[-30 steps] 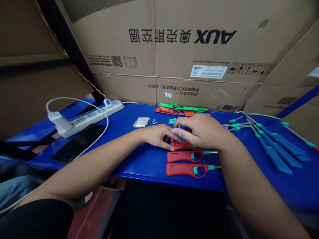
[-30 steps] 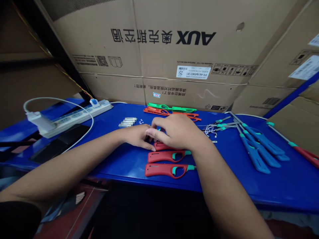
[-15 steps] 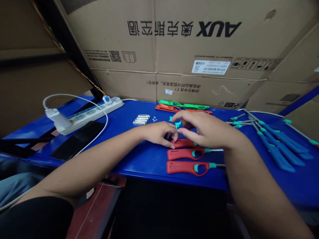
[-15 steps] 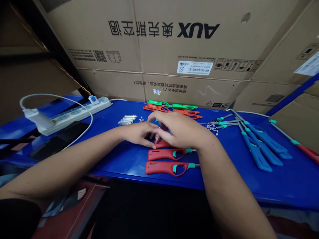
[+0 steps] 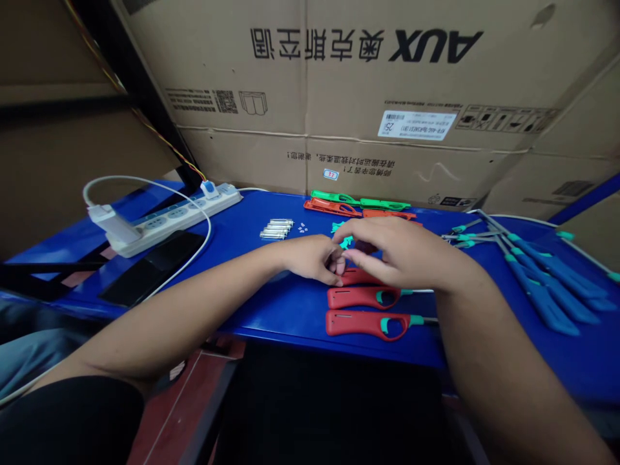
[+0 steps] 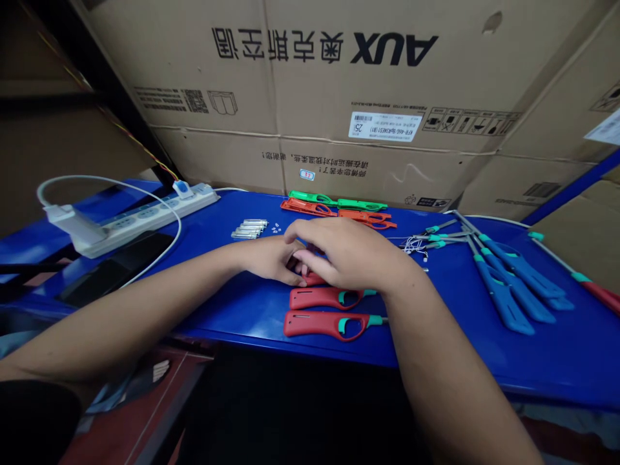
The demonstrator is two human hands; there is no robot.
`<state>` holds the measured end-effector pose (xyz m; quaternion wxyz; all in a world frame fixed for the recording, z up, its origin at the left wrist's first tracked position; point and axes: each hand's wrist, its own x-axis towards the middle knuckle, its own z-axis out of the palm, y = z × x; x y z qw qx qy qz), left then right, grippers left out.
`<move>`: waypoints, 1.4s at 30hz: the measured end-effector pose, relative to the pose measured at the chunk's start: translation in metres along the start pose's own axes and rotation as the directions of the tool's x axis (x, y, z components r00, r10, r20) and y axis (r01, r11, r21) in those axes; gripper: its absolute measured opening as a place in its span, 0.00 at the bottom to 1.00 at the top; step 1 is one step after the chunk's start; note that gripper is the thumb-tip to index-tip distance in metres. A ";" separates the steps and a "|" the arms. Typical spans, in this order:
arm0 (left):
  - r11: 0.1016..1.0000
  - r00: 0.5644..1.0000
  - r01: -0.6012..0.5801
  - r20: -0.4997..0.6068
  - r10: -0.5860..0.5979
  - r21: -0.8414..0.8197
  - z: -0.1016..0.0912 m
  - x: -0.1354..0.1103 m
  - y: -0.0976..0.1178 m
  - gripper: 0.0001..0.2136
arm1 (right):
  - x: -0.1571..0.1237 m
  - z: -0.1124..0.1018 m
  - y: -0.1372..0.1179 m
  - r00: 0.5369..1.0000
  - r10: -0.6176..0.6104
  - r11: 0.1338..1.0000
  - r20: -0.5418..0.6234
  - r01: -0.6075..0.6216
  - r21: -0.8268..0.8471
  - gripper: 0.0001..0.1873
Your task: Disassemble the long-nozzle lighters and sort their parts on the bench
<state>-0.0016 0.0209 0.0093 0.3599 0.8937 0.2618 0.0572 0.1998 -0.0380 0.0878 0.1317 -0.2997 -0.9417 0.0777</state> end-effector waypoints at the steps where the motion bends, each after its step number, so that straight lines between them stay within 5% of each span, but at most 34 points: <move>1: 1.000 1.000 -0.003 -0.010 0.003 -0.006 0.001 0.000 0.000 0.09 | 0.000 0.000 0.000 1.000 -0.028 0.999 0.000 0.028 0.024 0.14; 9: 0.993 0.999 -0.009 -0.046 0.014 0.116 0.000 0.000 0.005 0.09 | 0.002 -0.001 0.003 0.999 0.042 0.994 0.029 -0.038 -0.105 0.16; 24: 0.955 0.978 -0.163 -0.090 0.190 0.247 0.001 -0.003 0.010 0.08 | -0.001 -0.001 0.002 1.000 0.008 0.997 0.019 -0.007 -0.076 0.14; 36: 0.977 0.991 -0.080 -0.086 0.099 0.200 0.002 -0.001 0.010 0.08 | -0.007 -0.004 0.002 0.996 -0.086 0.996 -0.039 0.084 -0.043 0.20; 42: 0.969 0.989 -0.096 -0.086 0.118 0.226 0.003 0.000 0.010 0.06 | -0.004 -0.002 -0.002 0.999 0.036 0.966 0.029 -0.027 -0.257 0.16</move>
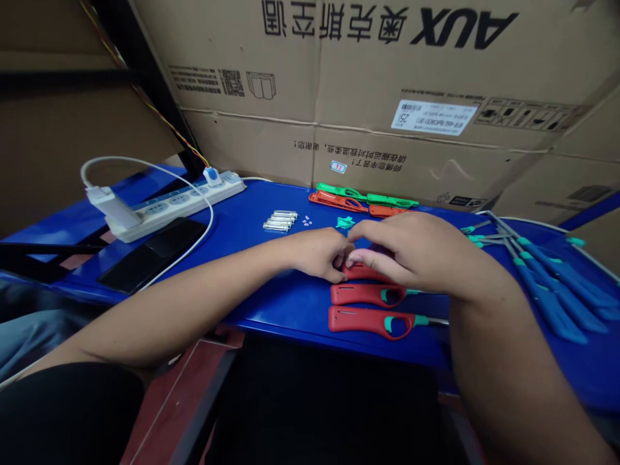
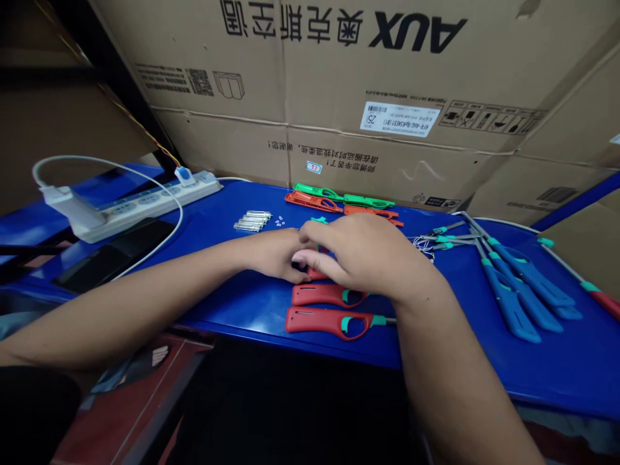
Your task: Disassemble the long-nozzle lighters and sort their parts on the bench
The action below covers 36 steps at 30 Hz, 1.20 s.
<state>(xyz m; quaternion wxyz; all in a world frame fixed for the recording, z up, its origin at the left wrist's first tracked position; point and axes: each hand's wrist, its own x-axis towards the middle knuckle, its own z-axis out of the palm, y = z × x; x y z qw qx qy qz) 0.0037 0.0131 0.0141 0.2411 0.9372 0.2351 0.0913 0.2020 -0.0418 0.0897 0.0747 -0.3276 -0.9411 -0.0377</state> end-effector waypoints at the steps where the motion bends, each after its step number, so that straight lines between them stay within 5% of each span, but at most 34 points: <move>1: 1.000 1.000 -0.005 -0.002 0.005 -0.004 0.000 0.000 0.000 0.06 | 0.001 0.000 0.000 0.999 0.022 0.999 0.023 -0.021 -0.026 0.17; 7: 0.999 1.000 0.012 0.019 -0.011 -0.053 0.001 0.001 -0.002 0.09 | 0.010 -0.014 0.006 0.988 -0.081 0.986 0.131 0.060 0.155 0.14; 13: 0.999 1.000 0.020 0.006 -0.019 -0.049 0.001 0.001 0.000 0.08 | 0.023 -0.023 0.011 0.963 -0.076 0.997 0.257 0.081 -0.008 0.16; 17: 0.999 1.000 0.024 0.005 -0.024 -0.033 0.002 0.001 -0.001 0.10 | 0.029 -0.027 0.013 0.939 -0.160 0.987 0.304 0.143 0.078 0.13; 25: 0.999 1.000 0.027 0.003 -0.027 -0.038 0.002 0.002 0.000 0.09 | 0.033 -0.033 0.013 0.918 -0.235 0.968 0.318 0.192 0.161 0.14; 32: 0.998 1.000 0.012 -0.008 -0.012 -0.057 0.001 0.001 0.001 0.07 | 0.034 -0.025 0.008 0.946 -0.128 0.980 0.297 0.166 -0.107 0.22; 36: 0.999 1.000 0.012 -0.009 -0.013 -0.050 0.002 0.002 -0.001 0.08 | 0.029 -0.024 0.011 0.945 -0.190 0.982 0.267 0.182 0.054 0.15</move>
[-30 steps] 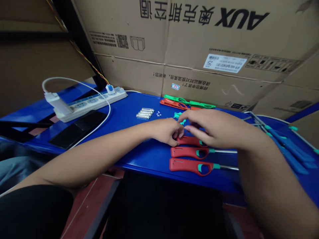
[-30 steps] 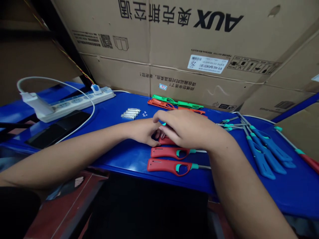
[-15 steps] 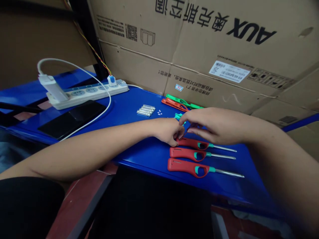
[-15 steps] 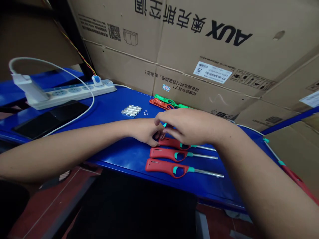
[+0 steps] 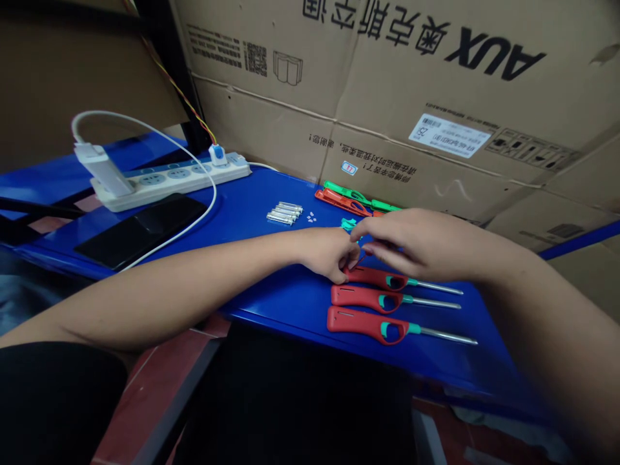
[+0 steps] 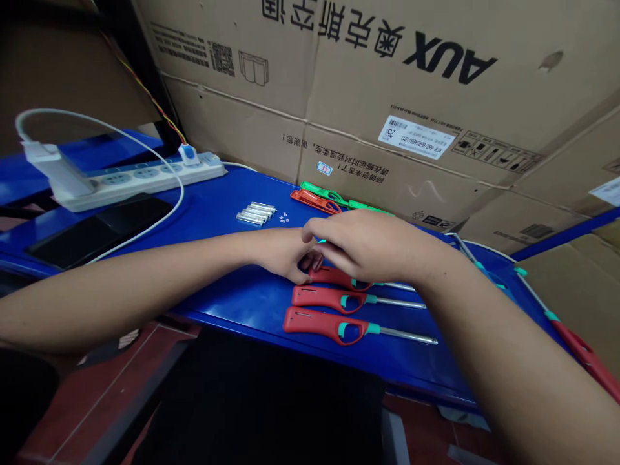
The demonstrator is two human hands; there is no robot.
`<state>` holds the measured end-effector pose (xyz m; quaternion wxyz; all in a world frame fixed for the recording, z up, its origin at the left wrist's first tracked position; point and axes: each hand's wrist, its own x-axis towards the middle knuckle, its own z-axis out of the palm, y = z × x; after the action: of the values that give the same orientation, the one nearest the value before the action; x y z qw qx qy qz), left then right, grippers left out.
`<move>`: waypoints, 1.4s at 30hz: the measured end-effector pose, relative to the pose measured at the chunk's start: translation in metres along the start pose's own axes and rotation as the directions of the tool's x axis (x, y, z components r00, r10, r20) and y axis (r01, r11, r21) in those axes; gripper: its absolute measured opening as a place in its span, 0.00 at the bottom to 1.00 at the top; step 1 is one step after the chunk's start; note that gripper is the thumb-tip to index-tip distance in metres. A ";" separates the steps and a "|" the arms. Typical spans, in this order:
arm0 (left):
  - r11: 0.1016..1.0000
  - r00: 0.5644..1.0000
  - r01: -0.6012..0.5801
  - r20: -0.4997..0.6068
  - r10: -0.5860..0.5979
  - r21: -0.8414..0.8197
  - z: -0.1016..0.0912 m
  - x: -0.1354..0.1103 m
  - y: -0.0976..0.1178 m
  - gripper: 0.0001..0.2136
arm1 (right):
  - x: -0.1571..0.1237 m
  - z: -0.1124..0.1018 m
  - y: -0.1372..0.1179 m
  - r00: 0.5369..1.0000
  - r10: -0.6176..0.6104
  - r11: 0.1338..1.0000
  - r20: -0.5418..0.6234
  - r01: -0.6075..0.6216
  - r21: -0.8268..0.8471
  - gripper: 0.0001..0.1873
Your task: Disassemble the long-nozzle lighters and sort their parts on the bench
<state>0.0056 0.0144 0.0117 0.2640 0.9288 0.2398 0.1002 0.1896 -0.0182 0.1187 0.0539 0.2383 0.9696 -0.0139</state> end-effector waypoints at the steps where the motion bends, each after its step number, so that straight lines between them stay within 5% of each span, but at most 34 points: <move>1: 1.000 1.000 0.006 0.001 -0.006 0.003 0.000 0.000 0.000 0.08 | -0.002 0.000 0.001 1.000 -0.009 0.999 -0.007 0.009 0.032 0.15; 13: 0.996 0.998 0.056 0.023 -0.054 -0.063 0.001 0.000 0.004 0.07 | -0.013 0.002 0.002 0.997 -0.074 0.993 -0.034 0.077 0.092 0.15; 18: 0.993 0.995 0.098 0.026 -0.097 -0.070 0.002 0.001 0.003 0.09 | -0.008 0.003 -0.003 0.995 0.103 0.984 -0.002 -0.102 -0.143 0.18; 23: 0.989 0.992 0.122 0.042 -0.119 -0.082 0.002 0.002 0.005 0.10 | -0.006 0.001 -0.005 0.999 0.039 0.999 0.017 -0.039 -0.034 0.16; 27: 0.988 0.990 0.135 0.055 -0.131 -0.078 0.002 0.003 0.003 0.08 | -0.005 -0.001 -0.005 0.994 0.112 0.980 0.001 -0.110 -0.168 0.19; 32: 0.987 0.989 0.140 0.066 -0.134 -0.084 0.002 0.004 0.001 0.09 | -0.006 -0.003 -0.006 1.000 -0.015 1.000 0.023 0.016 -0.018 0.18; 37: 0.985 0.986 0.151 0.090 -0.143 -0.088 0.002 0.006 0.002 0.10 | -0.003 -0.003 -0.008 0.988 0.144 0.976 0.052 -0.133 -0.174 0.17; 42: 0.984 0.982 0.158 0.115 -0.147 -0.086 0.000 0.007 0.004 0.12 | 0.000 -0.005 -0.010 0.999 -0.012 1.000 0.039 0.013 -0.028 0.15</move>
<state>0.0127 0.0149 0.0139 0.3273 0.8982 0.2908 0.0407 0.1847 -0.0272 0.1235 0.0761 0.2312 0.9699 -0.0051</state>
